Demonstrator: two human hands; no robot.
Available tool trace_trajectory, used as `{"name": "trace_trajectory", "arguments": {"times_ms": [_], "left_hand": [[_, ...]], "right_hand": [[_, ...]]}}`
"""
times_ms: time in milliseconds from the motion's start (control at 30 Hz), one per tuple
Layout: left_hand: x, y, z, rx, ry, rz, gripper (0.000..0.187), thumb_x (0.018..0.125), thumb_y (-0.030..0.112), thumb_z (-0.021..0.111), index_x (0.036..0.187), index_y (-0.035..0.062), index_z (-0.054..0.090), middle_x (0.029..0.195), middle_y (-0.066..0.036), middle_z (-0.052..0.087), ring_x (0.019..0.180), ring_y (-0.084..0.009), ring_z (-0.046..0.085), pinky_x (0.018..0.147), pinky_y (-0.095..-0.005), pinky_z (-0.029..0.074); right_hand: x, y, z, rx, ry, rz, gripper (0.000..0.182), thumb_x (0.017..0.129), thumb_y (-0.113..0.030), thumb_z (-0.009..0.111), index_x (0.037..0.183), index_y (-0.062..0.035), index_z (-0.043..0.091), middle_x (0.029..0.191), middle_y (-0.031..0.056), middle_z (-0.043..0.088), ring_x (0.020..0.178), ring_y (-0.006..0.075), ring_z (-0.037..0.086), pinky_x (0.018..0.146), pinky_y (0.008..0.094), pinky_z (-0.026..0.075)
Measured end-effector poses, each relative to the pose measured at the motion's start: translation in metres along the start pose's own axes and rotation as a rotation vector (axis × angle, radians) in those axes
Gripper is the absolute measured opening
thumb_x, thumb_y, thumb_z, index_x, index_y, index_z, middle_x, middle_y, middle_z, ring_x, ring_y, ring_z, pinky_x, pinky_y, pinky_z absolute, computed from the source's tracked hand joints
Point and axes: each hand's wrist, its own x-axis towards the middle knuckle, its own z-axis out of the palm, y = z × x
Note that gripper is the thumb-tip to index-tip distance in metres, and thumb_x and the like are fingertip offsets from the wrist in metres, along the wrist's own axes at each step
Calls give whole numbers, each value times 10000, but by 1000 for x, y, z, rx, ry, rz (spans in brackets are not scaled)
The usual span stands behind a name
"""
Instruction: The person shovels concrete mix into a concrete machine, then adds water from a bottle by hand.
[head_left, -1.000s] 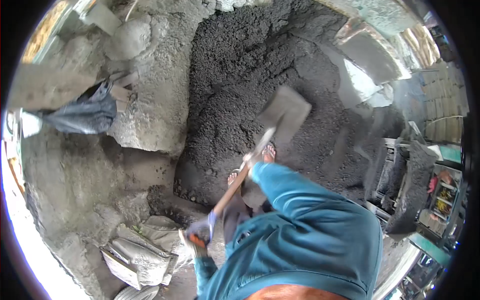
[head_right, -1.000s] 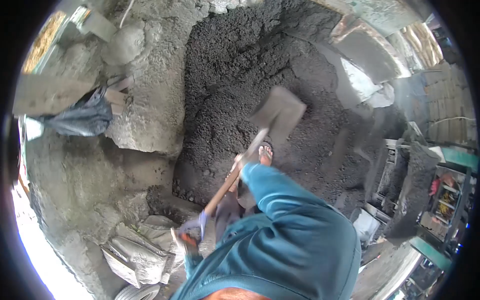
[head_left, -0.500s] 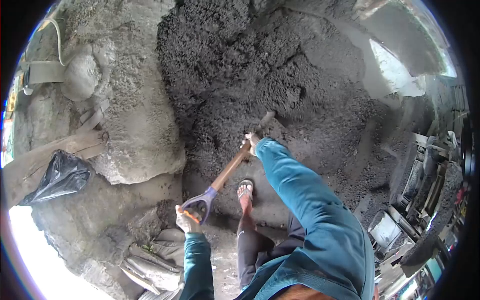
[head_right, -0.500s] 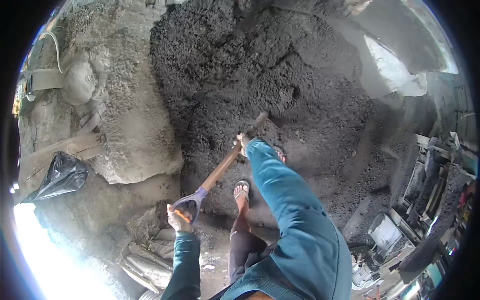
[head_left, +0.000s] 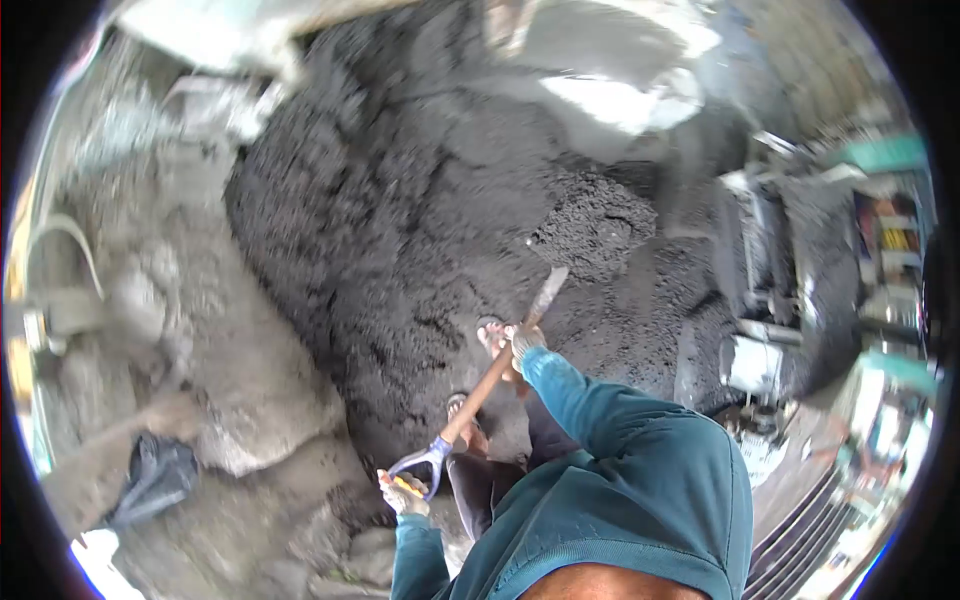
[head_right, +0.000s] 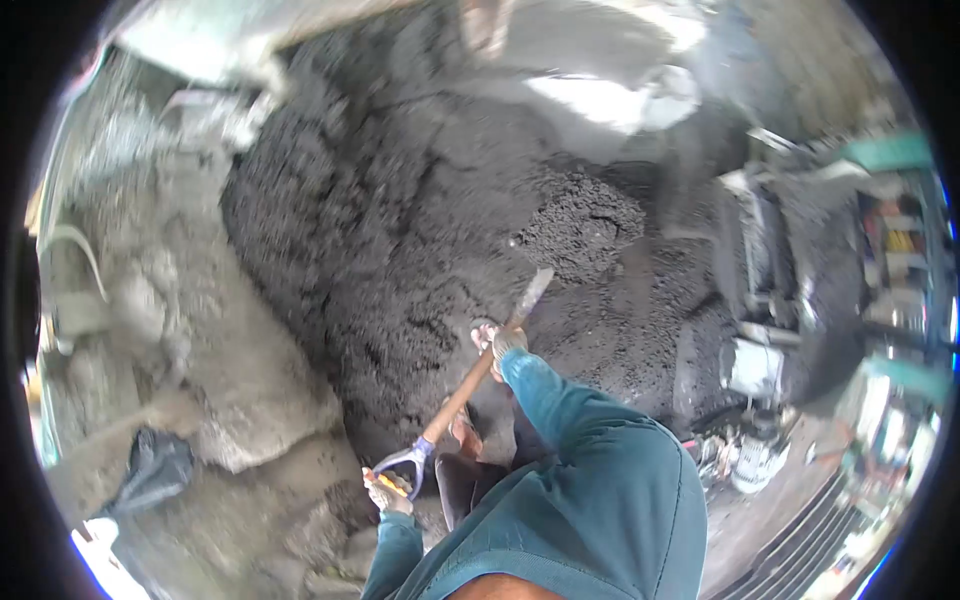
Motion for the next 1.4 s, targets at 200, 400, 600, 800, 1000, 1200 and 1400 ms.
{"name": "trace_trajectory", "arguments": {"times_ms": [200, 400, 600, 800, 1000, 1200, 1400], "left_hand": [[-19, 6, 99, 175, -404, -2, 623, 857, 752, 491, 727, 142, 512, 541, -34, 484, 453, -212, 478, 437, -358, 407], [-215, 51, 272, 233, -973, 214, 567, 881, 684, 515, 890, 123, 596, 656, 15, 533, 515, -145, 494, 463, -325, 406], [-361, 60, 325, 268, -1584, 1953, 541, 854, 562, 652, 835, 25, 593, 695, -73, 569, 675, -276, 603, 687, -427, 505], [-300, 51, 231, 306, -1461, 1421, 606, 860, 666, 574, 679, 89, 596, 674, -53, 583, 647, -250, 572, 668, -383, 496], [-124, -5, 108, -11, -697, -68, 506, 923, 646, 491, 737, 175, 515, 567, 33, 460, 450, -160, 447, 430, -332, 359], [-72, -101, -228, -125, -118, -75, 547, 953, 570, 494, 1059, 57, 653, 964, -63, 663, 837, -217, 644, 728, -387, 557], [-89, -89, -167, -29, 537, -112, 466, 938, 555, 524, 956, 93, 584, 840, -36, 580, 704, -199, 564, 635, -390, 488]], "right_hand": [[-149, -212, -69, 100, 82, -332, 118, 990, -66, 489, 1105, -92, 486, 846, 63, 590, 659, 224, 591, 568, 425, 519], [-240, -398, -144, 555, -134, -629, 54, 981, -96, 528, 1003, -66, 489, 782, 73, 530, 631, 238, 550, 595, 461, 503], [-269, -497, -239, 669, -306, -832, 124, 898, -193, 630, 927, -119, 535, 730, 57, 548, 593, 253, 582, 608, 494, 535], [-326, -420, -191, 532, -436, -906, 222, 925, -190, 629, 1105, -116, 522, 816, 82, 571, 671, 268, 606, 629, 494, 534], [-212, -234, -87, 281, -328, -507, 176, 900, -118, 673, 966, -96, 511, 719, 52, 506, 598, 243, 534, 607, 466, 503], [-52, 169, -76, -190, -293, 346, 252, 981, -335, 526, 827, -142, 577, 631, 59, 529, 598, 291, 590, 567, 542, 502], [-193, 332, -105, -245, -165, 809, 86, 915, -83, 622, 907, -88, 537, 651, 68, 546, 515, 264, 576, 432, 446, 481]]}}
